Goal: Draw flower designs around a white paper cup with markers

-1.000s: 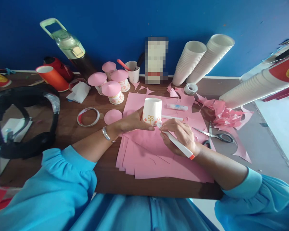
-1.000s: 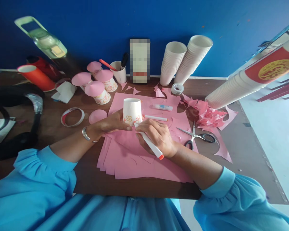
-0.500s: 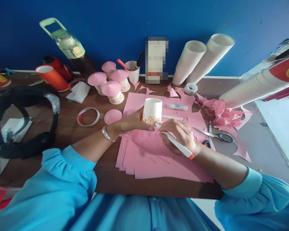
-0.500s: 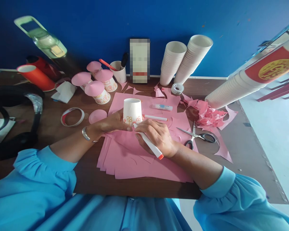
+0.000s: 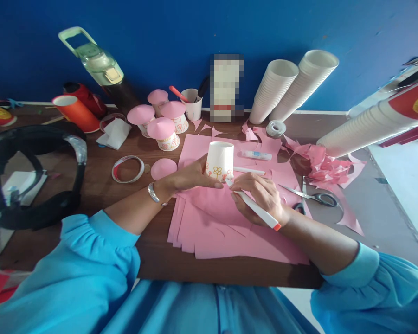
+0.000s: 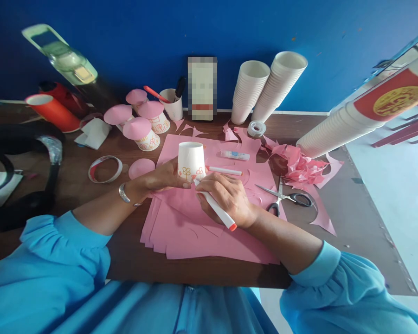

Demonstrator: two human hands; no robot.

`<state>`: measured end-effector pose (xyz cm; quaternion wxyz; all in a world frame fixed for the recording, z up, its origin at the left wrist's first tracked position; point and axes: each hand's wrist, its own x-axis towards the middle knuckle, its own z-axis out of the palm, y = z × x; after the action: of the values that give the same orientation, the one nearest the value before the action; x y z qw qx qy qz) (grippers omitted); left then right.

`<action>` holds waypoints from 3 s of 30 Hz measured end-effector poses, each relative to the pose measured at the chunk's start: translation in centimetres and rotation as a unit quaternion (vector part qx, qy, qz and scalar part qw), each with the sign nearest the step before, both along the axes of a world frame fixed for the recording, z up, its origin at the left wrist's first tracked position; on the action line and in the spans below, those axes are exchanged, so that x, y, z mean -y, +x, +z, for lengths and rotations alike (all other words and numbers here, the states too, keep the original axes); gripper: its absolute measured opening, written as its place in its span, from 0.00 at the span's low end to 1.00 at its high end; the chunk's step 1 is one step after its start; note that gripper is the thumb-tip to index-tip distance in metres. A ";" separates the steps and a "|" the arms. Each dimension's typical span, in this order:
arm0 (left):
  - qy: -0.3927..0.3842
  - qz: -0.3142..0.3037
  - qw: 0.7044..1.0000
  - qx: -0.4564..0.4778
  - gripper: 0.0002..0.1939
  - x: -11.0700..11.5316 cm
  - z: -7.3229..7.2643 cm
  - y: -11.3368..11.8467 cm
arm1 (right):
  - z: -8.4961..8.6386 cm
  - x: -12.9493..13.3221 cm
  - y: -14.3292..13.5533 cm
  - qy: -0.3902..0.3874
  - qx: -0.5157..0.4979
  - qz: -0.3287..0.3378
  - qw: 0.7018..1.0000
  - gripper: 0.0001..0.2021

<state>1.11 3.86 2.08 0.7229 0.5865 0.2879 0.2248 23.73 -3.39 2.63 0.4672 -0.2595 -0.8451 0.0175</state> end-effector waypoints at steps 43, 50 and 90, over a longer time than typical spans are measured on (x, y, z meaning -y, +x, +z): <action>-0.025 0.005 0.999 0.043 0.38 0.0 -0.4 0.0 | -0.5 0.0 0.2 0.004 -0.027 -0.009 1.000 0.10; -0.011 -0.007 1.000 0.020 0.31 0.1 0.1 -0.1 | -0.9 0.1 0.1 0.002 -0.011 -0.016 1.000 0.14; 0.023 -0.013 1.000 0.017 0.37 -0.2 -0.4 -0.3 | -0.2 0.1 0.2 -0.005 -0.009 -0.013 1.000 0.11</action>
<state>0.76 4.09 1.71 0.7170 0.6026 0.2629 0.2316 23.91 -3.44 2.42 0.4738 -0.2726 -0.8372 0.0182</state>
